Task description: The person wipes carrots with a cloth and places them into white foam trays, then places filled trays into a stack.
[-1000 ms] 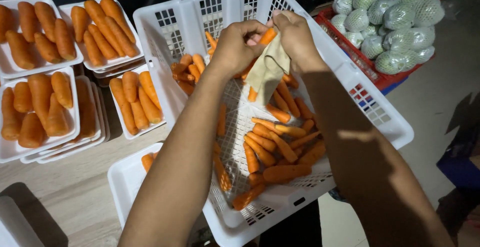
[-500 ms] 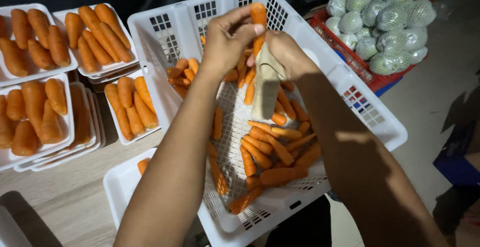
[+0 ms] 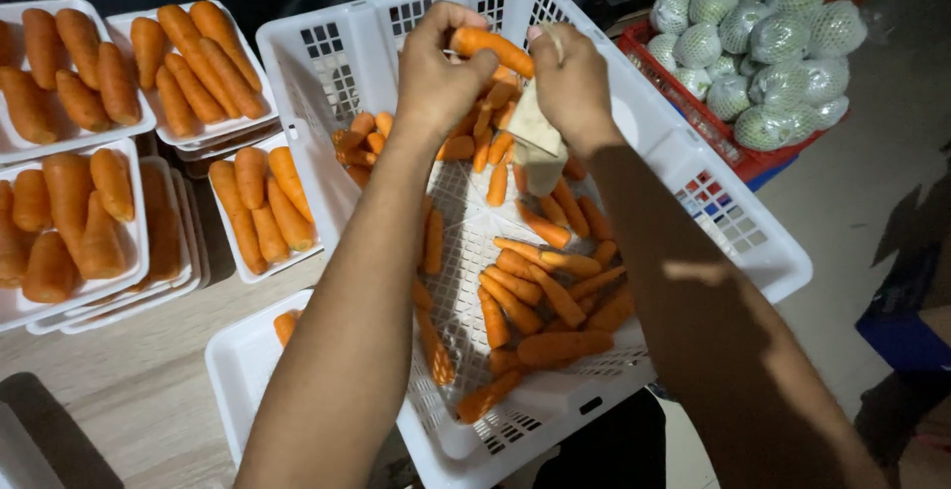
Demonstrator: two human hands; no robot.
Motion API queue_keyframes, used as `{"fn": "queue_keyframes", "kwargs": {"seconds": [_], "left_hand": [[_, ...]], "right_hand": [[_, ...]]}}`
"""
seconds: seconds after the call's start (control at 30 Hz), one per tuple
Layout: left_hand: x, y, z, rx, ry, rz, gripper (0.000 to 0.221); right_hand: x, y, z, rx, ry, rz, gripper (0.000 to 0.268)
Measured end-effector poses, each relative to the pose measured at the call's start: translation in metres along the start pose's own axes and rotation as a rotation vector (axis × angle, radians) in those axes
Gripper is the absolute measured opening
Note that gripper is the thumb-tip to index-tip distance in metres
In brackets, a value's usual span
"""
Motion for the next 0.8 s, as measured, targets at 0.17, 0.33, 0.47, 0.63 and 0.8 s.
{"fn": "queue_keyframes", "kwargs": {"seconds": [0.17,0.33,0.47,0.63,0.8], "left_hand": [[0.003,-0.002,-0.002,0.089,0.086,0.058,0.023],[-0.011,-0.003,-0.008,0.196,0.177,-0.151,0.018],[-0.024,0.001,-0.013,0.229,0.469,0.02,0.029],[-0.009,0.001,-0.01,0.311,0.571,0.164,0.057],[0.002,-0.002,-0.009,0.221,0.285,0.204,0.041]], "right_hand": [[-0.021,0.009,0.013,-0.108,0.093,-0.054,0.032],[-0.035,0.016,0.021,-0.193,0.191,-0.043,0.032],[-0.036,0.017,0.024,-0.204,0.227,0.073,0.032],[-0.023,0.019,0.017,-0.105,0.189,0.176,0.033],[-0.022,0.018,0.017,-0.111,0.194,0.16,0.028]]}}
Point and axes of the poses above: each hand's wrist, its own z-axis towards the middle knuckle, its own y-axis out of the back of the hand, x = y × z, the point moved 2 cm from there along z, towards the middle knuckle, and after that the axes turned 1 degree about -z, right-handed, at the moved point
